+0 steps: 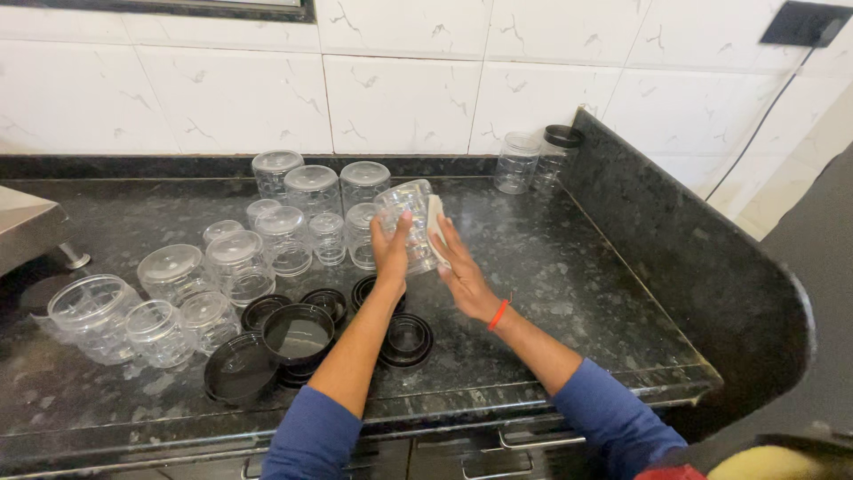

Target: The person wipes the exterior and interior of clear plastic containers and black lids with a white cloth on a dark countertop. The person handles each container and lid one at a time, rotating them to wipe all sides, then places them back on the counter.

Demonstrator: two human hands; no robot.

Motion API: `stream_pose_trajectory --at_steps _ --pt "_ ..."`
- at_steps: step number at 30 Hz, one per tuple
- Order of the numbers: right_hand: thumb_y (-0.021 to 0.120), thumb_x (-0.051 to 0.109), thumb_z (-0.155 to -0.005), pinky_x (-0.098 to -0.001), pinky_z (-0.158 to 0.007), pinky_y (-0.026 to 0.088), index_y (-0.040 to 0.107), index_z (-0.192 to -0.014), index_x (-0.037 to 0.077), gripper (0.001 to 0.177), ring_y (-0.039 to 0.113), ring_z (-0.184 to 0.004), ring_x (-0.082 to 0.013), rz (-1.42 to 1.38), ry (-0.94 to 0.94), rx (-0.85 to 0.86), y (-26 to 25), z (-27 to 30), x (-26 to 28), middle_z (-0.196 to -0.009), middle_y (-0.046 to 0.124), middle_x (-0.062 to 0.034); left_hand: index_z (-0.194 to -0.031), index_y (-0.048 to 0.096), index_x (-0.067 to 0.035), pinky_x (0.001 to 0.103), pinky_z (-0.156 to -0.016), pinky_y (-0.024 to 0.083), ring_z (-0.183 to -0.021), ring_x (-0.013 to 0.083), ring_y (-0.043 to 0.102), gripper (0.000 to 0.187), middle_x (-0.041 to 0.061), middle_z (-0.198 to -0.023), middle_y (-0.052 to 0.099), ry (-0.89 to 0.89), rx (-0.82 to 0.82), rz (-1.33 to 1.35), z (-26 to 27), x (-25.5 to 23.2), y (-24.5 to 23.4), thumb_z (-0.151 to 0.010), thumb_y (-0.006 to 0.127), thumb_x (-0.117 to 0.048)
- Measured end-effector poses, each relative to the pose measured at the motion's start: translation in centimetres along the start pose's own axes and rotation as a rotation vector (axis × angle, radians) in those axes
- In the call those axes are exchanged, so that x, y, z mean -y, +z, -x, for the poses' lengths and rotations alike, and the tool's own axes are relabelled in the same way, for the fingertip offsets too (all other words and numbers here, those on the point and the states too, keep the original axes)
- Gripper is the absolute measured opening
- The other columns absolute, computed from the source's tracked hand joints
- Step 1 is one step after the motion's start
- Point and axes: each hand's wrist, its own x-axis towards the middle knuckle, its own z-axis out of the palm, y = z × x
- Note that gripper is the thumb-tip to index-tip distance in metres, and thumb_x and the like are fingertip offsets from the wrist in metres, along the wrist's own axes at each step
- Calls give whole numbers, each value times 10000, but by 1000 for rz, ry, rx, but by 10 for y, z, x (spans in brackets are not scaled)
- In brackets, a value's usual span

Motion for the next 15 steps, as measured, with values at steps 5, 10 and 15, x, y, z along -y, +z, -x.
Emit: stream_pose_trajectory --at_steps 5,10,15 --pt "397 283 -1105 -478 -1313 106 295 -1645 118 574 57 -1646 -323 32 -38 1 2 0 3 -1770 67 -109 -1505 360 -119 311 -782 580 -1050 177 660 819 116 -1313 607 174 58 -27 3 -7 0 -874 742 -473" --pt "366 386 -1128 -464 -1321 92 250 -1649 56 628 43 -1645 -320 -85 15 -262 -22 -12 -13 -1773 39 -111 -1543 338 -154 323 -770 555 -1046 196 648 873 104 -1279 580 52 342 -226 16 9 17 -830 755 -437" --pt "354 428 -1114 -463 -1309 95 193 -1658 51 681 31 -1633 -345 -86 44 -251 -21 -10 -14 -1764 17 -135 -1504 347 -85 309 -855 553 -1044 231 695 878 181 -1141 726 219 248 -330 17 26 23 -824 802 -403"
